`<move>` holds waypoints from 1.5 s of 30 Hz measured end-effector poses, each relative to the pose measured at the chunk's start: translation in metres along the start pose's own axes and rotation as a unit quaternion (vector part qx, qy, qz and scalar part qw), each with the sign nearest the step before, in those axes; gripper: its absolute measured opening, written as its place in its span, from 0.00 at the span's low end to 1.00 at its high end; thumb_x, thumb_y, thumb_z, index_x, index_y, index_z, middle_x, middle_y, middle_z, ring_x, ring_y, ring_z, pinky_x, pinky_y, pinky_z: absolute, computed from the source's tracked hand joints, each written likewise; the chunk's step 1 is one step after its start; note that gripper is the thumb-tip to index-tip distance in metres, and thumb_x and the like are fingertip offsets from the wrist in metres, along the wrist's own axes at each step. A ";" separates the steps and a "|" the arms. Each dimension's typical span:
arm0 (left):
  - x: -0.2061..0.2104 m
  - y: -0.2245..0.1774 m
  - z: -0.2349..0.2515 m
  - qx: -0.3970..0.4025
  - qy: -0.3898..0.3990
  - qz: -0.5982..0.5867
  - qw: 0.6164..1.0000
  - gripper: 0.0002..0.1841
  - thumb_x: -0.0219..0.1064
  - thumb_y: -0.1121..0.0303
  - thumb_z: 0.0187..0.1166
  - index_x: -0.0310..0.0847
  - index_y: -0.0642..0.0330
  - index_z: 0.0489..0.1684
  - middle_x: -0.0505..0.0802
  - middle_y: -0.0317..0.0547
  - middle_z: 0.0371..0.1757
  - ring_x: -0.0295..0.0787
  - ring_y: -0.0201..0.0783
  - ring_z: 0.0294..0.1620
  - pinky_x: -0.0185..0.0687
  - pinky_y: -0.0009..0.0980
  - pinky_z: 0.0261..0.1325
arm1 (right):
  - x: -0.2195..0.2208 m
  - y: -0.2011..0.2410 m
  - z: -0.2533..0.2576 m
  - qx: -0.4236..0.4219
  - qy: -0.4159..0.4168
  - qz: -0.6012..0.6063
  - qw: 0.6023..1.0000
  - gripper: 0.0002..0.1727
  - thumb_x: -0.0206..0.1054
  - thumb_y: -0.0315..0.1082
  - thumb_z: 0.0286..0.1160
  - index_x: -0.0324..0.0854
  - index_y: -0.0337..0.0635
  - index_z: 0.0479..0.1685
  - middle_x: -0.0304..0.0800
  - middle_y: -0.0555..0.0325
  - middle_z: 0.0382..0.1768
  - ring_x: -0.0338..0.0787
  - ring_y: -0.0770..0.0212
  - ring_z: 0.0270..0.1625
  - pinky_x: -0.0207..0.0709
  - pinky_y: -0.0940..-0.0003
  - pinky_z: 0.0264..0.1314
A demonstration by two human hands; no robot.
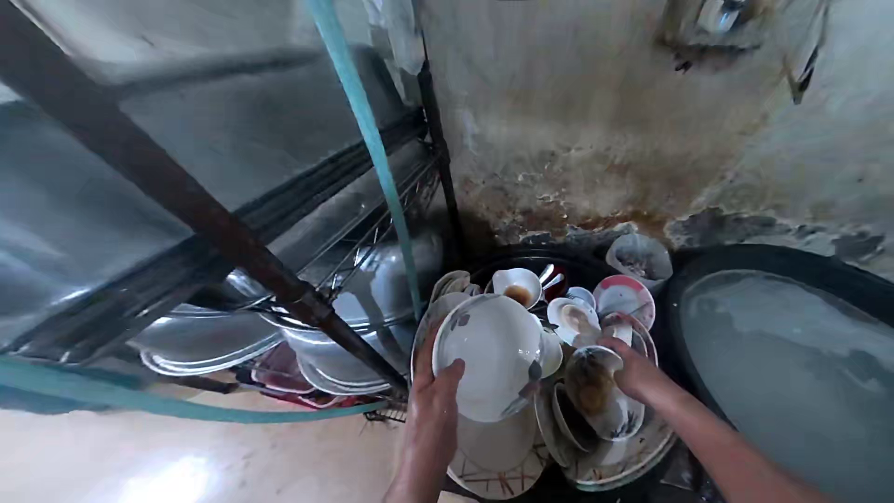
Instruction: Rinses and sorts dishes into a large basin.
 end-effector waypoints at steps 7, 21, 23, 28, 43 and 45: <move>0.002 0.007 0.000 0.058 0.002 0.026 0.998 0.29 0.59 0.69 0.79 0.70 0.52 0.84 0.82 0.44 0.77 0.83 0.35 0.71 0.84 0.37 0.69 | -0.013 -0.016 -0.008 -0.345 -0.240 -0.133 0.897 0.35 0.66 0.11 0.62 0.87 0.55 0.69 0.82 0.42 0.74 0.76 0.29 0.79 0.69 0.27 0.77; 0.080 0.011 -0.007 0.039 -0.026 -0.005 0.999 0.23 0.58 0.72 0.86 0.73 0.53 0.81 0.85 0.45 0.73 0.86 0.36 0.67 0.86 0.39 0.65 | -0.129 -0.212 -0.059 -0.099 -0.470 0.167 0.861 0.34 0.50 0.17 0.77 0.60 0.36 0.88 0.69 0.34 0.82 0.73 0.41 0.83 0.67 0.41 0.82; 0.097 0.013 -0.007 0.021 -0.012 -0.009 1.000 0.22 0.58 0.71 0.88 0.73 0.53 0.81 0.87 0.45 0.71 0.88 0.35 0.63 0.88 0.37 0.61 | -0.125 -0.246 -0.063 -0.057 -0.474 0.140 0.867 0.33 0.51 0.16 0.77 0.63 0.34 0.86 0.68 0.30 0.82 0.70 0.35 0.83 0.64 0.34 0.83; 0.133 0.020 -0.011 0.015 0.065 0.110 0.992 0.22 0.57 0.64 0.90 0.74 0.52 0.82 0.84 0.45 0.76 0.83 0.35 0.72 0.81 0.41 0.71 | -0.101 -0.287 -0.054 0.020 -0.453 0.266 0.851 0.34 0.51 0.14 0.75 0.63 0.36 0.86 0.71 0.34 0.81 0.75 0.41 0.81 0.69 0.40 0.80; 0.231 0.025 0.030 -0.015 0.434 0.560 0.706 0.22 0.61 0.69 0.87 0.76 0.61 0.79 0.85 0.63 0.73 0.81 0.60 0.74 0.72 0.58 0.77 | -0.132 -0.143 -0.055 0.005 -0.270 0.544 0.794 0.36 0.51 0.13 0.73 0.65 0.51 0.83 0.84 0.48 0.59 0.90 0.56 0.50 0.86 0.53 0.44; 0.244 0.029 0.036 -0.016 0.449 0.593 0.668 0.20 0.61 0.67 0.88 0.79 0.68 0.73 0.85 0.68 0.71 0.80 0.63 0.74 0.71 0.61 0.78 | -0.129 -0.099 -0.046 -0.029 -0.248 0.539 0.805 0.37 0.50 0.12 0.73 0.66 0.52 0.83 0.85 0.47 0.61 0.90 0.54 0.52 0.86 0.51 0.48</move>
Point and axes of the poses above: each hand's wrist, its own z-axis towards the middle knuckle, its own x-axis out of the palm, y = z × x, the point moved 1 cm from there along z, towards the middle knuckle
